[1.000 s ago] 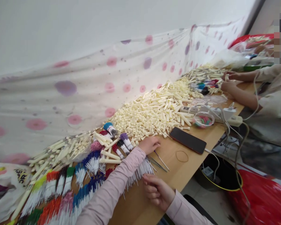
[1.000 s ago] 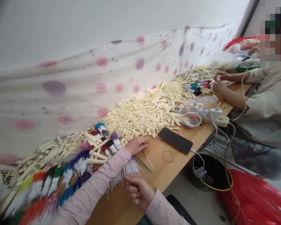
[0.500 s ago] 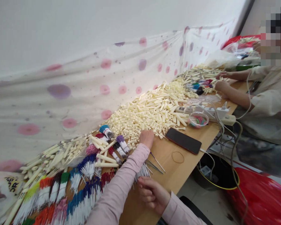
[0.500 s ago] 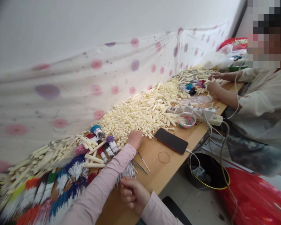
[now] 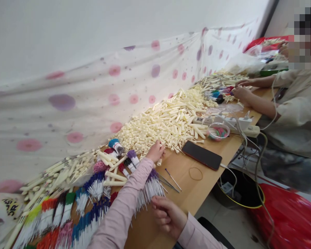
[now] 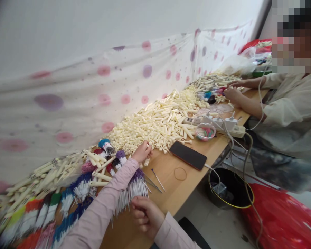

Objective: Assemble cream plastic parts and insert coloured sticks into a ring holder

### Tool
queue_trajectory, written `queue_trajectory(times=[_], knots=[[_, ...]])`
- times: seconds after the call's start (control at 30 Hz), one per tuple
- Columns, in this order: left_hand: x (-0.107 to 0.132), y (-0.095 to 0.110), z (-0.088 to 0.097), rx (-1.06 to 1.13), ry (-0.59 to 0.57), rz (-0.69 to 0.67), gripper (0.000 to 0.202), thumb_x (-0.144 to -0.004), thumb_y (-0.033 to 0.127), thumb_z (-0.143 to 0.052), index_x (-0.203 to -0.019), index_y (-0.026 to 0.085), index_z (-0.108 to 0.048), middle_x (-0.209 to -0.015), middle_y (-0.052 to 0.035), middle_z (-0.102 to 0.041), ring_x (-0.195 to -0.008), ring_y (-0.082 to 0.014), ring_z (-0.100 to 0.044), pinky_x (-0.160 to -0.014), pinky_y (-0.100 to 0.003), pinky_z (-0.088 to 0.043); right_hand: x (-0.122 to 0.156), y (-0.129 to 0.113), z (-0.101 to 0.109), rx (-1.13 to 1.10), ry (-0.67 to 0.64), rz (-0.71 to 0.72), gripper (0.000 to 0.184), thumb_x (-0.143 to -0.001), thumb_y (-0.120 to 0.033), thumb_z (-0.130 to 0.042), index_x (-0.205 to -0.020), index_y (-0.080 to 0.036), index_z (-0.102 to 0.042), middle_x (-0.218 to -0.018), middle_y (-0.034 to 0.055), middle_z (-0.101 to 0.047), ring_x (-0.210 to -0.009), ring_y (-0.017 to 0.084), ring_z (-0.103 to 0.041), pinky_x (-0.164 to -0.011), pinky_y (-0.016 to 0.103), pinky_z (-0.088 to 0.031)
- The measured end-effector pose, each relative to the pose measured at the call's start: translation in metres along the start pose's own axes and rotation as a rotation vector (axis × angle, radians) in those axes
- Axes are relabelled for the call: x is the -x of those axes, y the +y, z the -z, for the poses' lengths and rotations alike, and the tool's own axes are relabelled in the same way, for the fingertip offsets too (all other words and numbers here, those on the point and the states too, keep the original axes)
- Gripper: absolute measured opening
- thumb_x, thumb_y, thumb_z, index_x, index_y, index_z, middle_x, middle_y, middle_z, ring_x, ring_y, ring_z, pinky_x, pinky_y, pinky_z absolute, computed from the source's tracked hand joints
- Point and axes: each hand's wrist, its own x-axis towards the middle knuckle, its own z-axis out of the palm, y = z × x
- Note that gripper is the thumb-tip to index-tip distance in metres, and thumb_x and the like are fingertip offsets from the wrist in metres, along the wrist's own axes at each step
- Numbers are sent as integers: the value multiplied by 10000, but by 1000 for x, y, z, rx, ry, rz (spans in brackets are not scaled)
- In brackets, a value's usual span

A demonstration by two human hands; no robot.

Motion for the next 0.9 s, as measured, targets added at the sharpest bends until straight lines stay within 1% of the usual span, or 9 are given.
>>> queue_trajectory(times=[0.07,0.2,0.37,0.53,0.63,0.7,0.77,0.83,0.9], knots=[[-4,0,0,42,25,-11,197,-947,172,-368,-1118,167,-467,-771,-13,-694,-628,-128,-653,-628,-234,-488,0,-1,-1,-1,6,2,324,-743,-357,-695,-692,-205,-413,-397,-142,-299,-337,21,-41,-338,186,43],[-11,5,2,17,99,-9,230,-850,154,-504,-1073,201,-538,-870,-38,-684,-825,-193,-652,-766,-295,-472,0,-2,-2,-8,5,-5,373,-681,-384,-746,-684,-207,-418,-389,-143,-294,-337,21,-41,-318,175,33],[-19,6,-3,-5,49,-40,348,-741,86,-608,-1046,250,-636,-901,-49,-700,-935,-253,-640,-847,-339,-445,1,-1,-1,-28,0,-7,377,-665,-378,-758,-679,-208,-422,-388,-141,-301,-338,21,-39,-307,166,23],[-27,10,-8,107,40,-66,240,-722,92,-673,-924,221,-686,-883,-72,-699,-959,-288,-630,-890,-375,-427,1,0,-1,-50,15,3,371,-671,-368,-775,-676,-199,-444,-402,-136,-305,-340,16,-63,-310,160,14],[-23,12,0,251,101,-73,189,-750,145,-691,-924,213,-663,-879,-50,-682,-918,-245,-626,-880,-342,-431,1,-1,-3,-88,33,24,398,-644,-381,-809,-674,-183,-465,-445,-123,-343,-349,5,-103,-318,148,1],[-11,10,10,378,157,-60,103,-832,253,-638,-917,197,-630,-845,-37,-657,-822,-195,-618,-809,-304,-455,1,-2,-4,-134,50,47,386,-616,-348,-838,-679,-158,-508,-493,-101,-402,-363,-3,-178,-327,135,-29],[12,2,24,524,186,-33,210,-904,380,-535,-891,179,-592,-759,-17,-617,-661,-142,-577,-666,-260,-464,1,-2,-4,-170,74,85,349,-577,-271,-862,-700,-130,-567,-552,-70,-470,-402,0,-289,-341,124,-90],[45,-10,40,676,174,-4,334,-916,488,-470,-884,171,-570,-672,8,-574,-510,-102,-495,-514,-221,-418,1,-2,-4,-175,100,122,333,-537,-179,-868,-756,-111,-627,-629,-41,-540,-466,9,-380,-370,117,-179],[87,-26,53,812,164,20,419,-881,573,-484,-899,166,-578,-655,4,-576,-490,-95,-488,-458,-203,-394,1,-1,-2,-168,122,158,364,-511,-110,-862,-822,-103,-672,-711,-12,-598,-525,20,-438,-413,119,-258]])
